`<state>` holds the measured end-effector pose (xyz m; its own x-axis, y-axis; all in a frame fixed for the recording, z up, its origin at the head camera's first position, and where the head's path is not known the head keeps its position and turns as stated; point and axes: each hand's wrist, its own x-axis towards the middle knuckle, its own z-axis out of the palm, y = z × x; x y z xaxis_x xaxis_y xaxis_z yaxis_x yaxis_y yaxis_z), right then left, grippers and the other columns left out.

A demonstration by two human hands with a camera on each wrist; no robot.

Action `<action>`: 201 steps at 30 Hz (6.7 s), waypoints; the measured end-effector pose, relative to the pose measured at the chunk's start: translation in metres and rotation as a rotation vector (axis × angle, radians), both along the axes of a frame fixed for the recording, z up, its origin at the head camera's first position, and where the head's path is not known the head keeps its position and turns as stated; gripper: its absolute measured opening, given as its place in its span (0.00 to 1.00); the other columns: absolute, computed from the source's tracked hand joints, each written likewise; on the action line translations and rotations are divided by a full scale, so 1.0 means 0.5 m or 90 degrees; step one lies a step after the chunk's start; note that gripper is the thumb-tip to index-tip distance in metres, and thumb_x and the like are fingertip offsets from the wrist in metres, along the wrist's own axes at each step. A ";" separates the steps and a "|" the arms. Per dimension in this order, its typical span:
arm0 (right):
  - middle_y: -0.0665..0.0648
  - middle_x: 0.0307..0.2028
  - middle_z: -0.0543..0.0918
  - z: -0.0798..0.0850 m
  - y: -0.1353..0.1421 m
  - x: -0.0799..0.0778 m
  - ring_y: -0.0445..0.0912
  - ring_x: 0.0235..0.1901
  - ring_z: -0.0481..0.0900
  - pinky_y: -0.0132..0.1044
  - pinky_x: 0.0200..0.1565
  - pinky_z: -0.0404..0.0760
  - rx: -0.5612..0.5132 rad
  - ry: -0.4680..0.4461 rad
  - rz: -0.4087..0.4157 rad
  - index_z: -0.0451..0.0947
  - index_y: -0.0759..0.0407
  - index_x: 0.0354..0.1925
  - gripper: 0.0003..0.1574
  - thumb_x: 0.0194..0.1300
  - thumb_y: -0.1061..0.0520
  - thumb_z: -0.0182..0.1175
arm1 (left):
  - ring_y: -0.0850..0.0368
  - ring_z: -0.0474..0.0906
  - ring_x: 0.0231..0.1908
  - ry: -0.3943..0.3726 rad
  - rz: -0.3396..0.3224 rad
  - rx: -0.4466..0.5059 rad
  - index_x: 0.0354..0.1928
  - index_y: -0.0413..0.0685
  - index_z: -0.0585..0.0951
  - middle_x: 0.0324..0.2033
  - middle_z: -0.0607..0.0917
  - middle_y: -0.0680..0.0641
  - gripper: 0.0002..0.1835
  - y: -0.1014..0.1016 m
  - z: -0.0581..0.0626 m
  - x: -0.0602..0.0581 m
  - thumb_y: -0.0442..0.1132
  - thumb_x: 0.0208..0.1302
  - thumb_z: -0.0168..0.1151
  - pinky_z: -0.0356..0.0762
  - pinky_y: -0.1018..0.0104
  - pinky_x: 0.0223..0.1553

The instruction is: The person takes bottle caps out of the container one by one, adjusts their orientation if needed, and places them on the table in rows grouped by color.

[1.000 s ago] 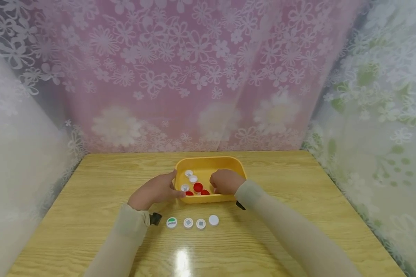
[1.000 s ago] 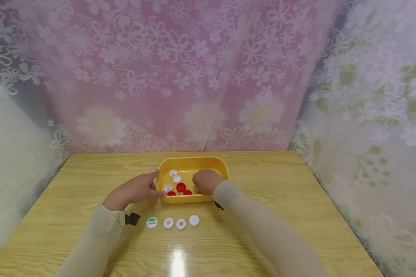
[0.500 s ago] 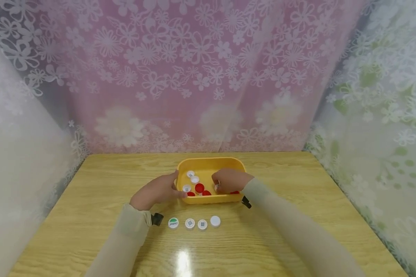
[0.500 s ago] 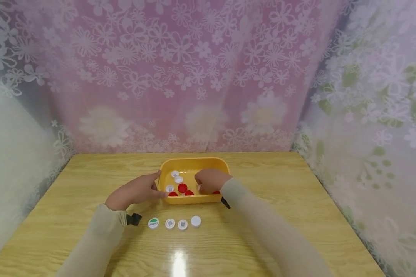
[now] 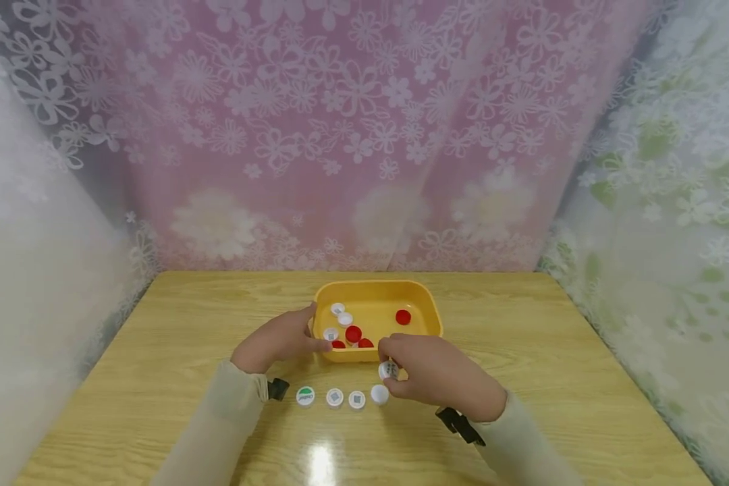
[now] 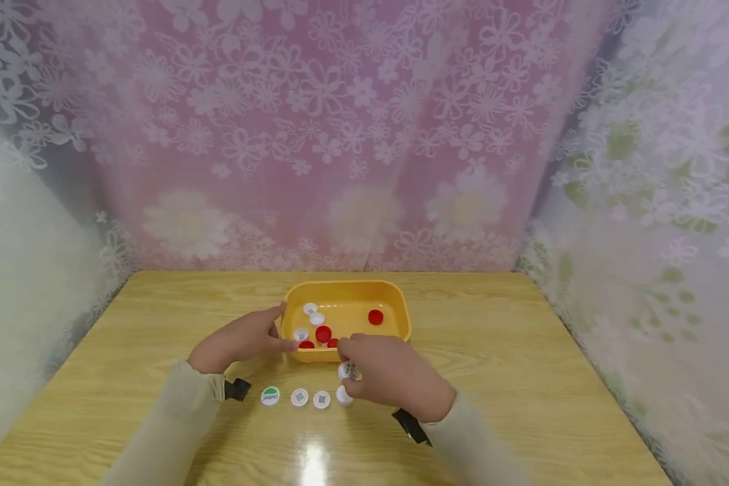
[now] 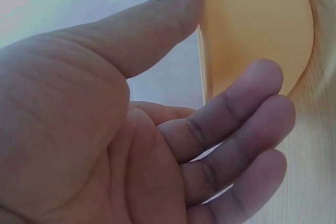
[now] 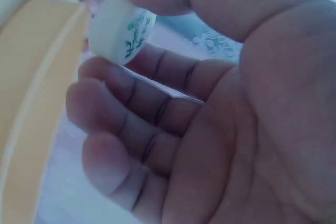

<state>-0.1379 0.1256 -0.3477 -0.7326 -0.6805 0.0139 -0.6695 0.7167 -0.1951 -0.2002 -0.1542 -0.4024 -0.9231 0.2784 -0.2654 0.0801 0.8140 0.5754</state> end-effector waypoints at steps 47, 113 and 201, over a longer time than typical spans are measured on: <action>0.47 0.22 0.74 -0.124 -0.024 -0.040 0.43 0.23 0.70 0.36 0.29 0.69 0.156 -0.129 -0.142 0.73 0.49 0.25 0.16 0.53 0.59 0.73 | 0.54 0.77 0.36 -0.018 0.011 -0.014 0.83 0.47 0.50 0.36 0.81 0.50 0.55 0.005 0.008 0.002 0.57 0.65 0.71 0.76 0.57 0.41; 0.53 0.35 0.86 -0.149 -0.213 -0.242 0.46 0.30 0.80 0.41 0.42 0.88 0.327 0.064 -0.078 0.89 0.54 0.47 0.15 0.72 0.47 0.65 | 0.44 0.69 0.71 -0.011 0.007 0.033 0.84 0.52 0.47 0.76 0.68 0.46 0.56 0.000 -0.009 0.003 0.62 0.66 0.68 0.68 0.40 0.67; 0.37 0.33 0.74 -0.165 -0.186 0.049 0.30 0.29 0.66 0.23 0.34 0.68 0.075 0.047 0.262 0.83 0.40 0.46 0.09 0.73 0.41 0.64 | 0.40 0.66 0.73 -0.026 0.002 0.007 0.84 0.56 0.42 0.77 0.66 0.42 0.58 0.001 -0.010 0.002 0.68 0.65 0.64 0.65 0.37 0.68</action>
